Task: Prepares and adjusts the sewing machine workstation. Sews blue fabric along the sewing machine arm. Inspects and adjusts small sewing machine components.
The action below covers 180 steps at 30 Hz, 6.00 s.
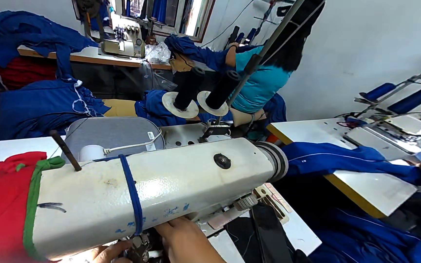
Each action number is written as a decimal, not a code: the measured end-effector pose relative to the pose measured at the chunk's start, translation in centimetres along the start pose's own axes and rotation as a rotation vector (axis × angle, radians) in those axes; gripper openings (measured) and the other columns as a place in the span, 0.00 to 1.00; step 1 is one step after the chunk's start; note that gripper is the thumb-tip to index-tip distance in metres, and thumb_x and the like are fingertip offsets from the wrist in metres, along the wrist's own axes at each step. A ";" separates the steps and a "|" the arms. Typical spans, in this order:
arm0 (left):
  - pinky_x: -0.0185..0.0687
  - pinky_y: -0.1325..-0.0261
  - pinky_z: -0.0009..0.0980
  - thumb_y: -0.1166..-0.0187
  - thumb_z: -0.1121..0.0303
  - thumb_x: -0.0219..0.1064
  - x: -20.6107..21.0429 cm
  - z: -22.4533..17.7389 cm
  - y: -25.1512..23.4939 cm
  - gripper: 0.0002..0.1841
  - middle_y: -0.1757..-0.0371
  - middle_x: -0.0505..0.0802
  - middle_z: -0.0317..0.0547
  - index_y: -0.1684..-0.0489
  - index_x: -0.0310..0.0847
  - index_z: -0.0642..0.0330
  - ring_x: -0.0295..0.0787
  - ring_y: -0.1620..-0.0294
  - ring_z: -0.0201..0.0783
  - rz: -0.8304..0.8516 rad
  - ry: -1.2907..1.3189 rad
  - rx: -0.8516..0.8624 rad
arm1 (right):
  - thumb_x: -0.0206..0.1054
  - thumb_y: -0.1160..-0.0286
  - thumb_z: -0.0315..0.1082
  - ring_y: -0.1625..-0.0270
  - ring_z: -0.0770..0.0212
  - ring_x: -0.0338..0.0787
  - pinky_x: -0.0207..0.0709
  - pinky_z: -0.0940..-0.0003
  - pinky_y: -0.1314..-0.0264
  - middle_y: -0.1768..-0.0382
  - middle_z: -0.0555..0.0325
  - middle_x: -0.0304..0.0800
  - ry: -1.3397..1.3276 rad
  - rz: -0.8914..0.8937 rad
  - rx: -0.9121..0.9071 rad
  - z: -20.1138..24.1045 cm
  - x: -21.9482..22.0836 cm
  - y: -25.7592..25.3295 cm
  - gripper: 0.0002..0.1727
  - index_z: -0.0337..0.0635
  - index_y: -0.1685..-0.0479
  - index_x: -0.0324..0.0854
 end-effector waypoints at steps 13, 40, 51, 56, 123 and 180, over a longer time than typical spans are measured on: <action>0.71 0.28 0.48 0.34 0.21 0.59 0.0 0.0 -0.4 0.51 0.26 0.83 0.63 0.23 0.77 0.59 0.81 0.31 0.56 0.065 -0.087 -0.008 | 0.70 0.35 0.25 0.53 0.48 0.95 0.90 0.52 0.55 0.61 0.51 0.96 0.101 -0.020 -0.071 0.2 0.7 0.6 0.06 0.40 0.67 0.93; 0.72 0.30 0.49 0.35 0.19 0.56 -0.9 -0.2 -0.7 0.50 0.26 0.86 0.53 0.25 0.80 0.52 0.83 0.32 0.52 0.098 -0.141 -0.023 | 0.58 0.16 0.34 0.29 0.41 0.86 0.74 0.40 0.26 0.36 0.39 0.89 0.046 0.421 0.191 1.9 -1.5 -4.0 0.19 0.37 0.35 0.85; 0.72 0.29 0.48 0.36 0.19 0.58 -0.8 0.2 -0.4 0.50 0.24 0.84 0.50 0.24 0.79 0.50 0.82 0.32 0.50 0.104 -0.151 -0.011 | 0.64 0.21 0.33 0.41 0.41 0.93 0.84 0.37 0.43 0.49 0.41 0.95 0.184 0.201 0.158 1.9 -0.6 -4.4 0.13 0.39 0.48 0.91; 0.73 0.31 0.46 0.35 0.19 0.58 -1.0 0.1 -0.5 0.49 0.25 0.86 0.51 0.25 0.80 0.52 0.84 0.34 0.50 0.102 -0.169 0.014 | 0.68 0.27 0.32 0.47 0.44 0.96 0.87 0.38 0.51 0.54 0.46 0.96 0.236 0.131 0.016 2.0 -1.2 -3.6 0.11 0.43 0.51 0.91; 0.71 0.30 0.43 0.38 0.19 0.60 -0.6 1.1 0.1 0.51 0.26 0.85 0.58 0.26 0.82 0.56 0.82 0.33 0.50 0.056 -0.093 0.032 | 0.57 0.15 0.28 0.28 0.40 0.85 0.78 0.40 0.29 0.34 0.39 0.87 0.065 0.305 0.298 1.5 0.0 -3.7 0.18 0.39 0.32 0.84; 0.65 0.36 0.71 0.31 0.48 0.69 1.1 -2.1 -5.4 0.18 0.61 0.97 0.44 0.64 0.95 0.54 0.94 0.54 0.50 -0.305 -0.255 -0.271 | 0.67 0.26 0.29 0.43 0.50 0.90 0.78 0.58 0.31 0.53 0.43 0.95 -0.554 -0.137 0.044 -0.7 1.3 1.8 0.12 0.31 0.51 0.92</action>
Point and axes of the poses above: each hand's wrist, its own y-axis away from the middle knuckle, its own x-axis out of the palm, z = x × y, the point moved 4 cm from there along -y, towards the middle knuckle
